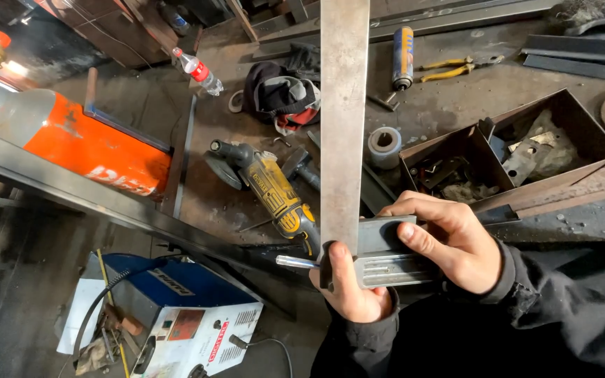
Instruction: Measuring and marking metal pieces with a try square and pen in a workshop.
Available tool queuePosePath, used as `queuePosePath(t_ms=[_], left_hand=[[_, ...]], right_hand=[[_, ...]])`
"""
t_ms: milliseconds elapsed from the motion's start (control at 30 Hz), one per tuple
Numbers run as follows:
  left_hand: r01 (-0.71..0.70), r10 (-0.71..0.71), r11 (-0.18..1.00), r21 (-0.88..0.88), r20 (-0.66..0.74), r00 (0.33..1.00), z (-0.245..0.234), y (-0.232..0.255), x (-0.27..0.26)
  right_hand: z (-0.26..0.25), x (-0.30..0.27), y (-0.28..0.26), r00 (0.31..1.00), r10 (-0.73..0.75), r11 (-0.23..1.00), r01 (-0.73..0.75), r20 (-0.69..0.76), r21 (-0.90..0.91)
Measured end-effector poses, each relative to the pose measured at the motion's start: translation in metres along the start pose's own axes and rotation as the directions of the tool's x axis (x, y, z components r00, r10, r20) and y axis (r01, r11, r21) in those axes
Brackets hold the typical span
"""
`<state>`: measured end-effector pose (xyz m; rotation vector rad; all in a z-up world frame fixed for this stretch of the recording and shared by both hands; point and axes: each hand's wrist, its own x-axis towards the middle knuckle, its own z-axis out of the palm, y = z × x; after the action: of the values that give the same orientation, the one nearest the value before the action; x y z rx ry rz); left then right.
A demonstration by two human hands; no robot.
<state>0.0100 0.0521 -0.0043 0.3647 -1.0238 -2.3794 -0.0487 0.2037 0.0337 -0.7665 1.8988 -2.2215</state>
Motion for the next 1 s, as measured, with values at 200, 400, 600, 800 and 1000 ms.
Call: queuePosePath(t_ms=[200, 400, 600, 800, 1000], left_hand=[[0.053, -0.047, 0.998, 0.021, -0.205, 0.978, -0.013, -0.020, 0.000], [-0.320, 0.183, 0.876, 0.361, 0.364, 0.913, -0.004, -0.004, 0.009], [-0.307, 0.169, 0.870, 0.385, 0.353, 0.920, 0.000, -0.015, 0.000], [-0.292, 0.175, 0.850, 0.438, 0.289, 0.941, -0.003, -0.022, -0.009], [-0.241, 0.093, 0.850, 0.468, 0.318, 0.944, 0.009, -0.009, -0.008]], right_hand=[[0.007, -0.007, -0.039, 0.951, -0.173, 0.871, 0.027, -0.255, -0.490], [0.039, -0.003, -0.100, 0.906, -0.408, 0.437, 0.301, 0.111, -0.847], [0.073, 0.025, -0.082, 0.887, -0.349, 0.326, 0.417, 0.302, -0.849], [0.059, 0.039, -0.124, 0.888, -0.438, 0.581, 0.398, 0.140, -0.710], [-0.059, -0.006, -0.074, 0.838, -0.473, 0.845, 0.343, -0.272, -0.411]])
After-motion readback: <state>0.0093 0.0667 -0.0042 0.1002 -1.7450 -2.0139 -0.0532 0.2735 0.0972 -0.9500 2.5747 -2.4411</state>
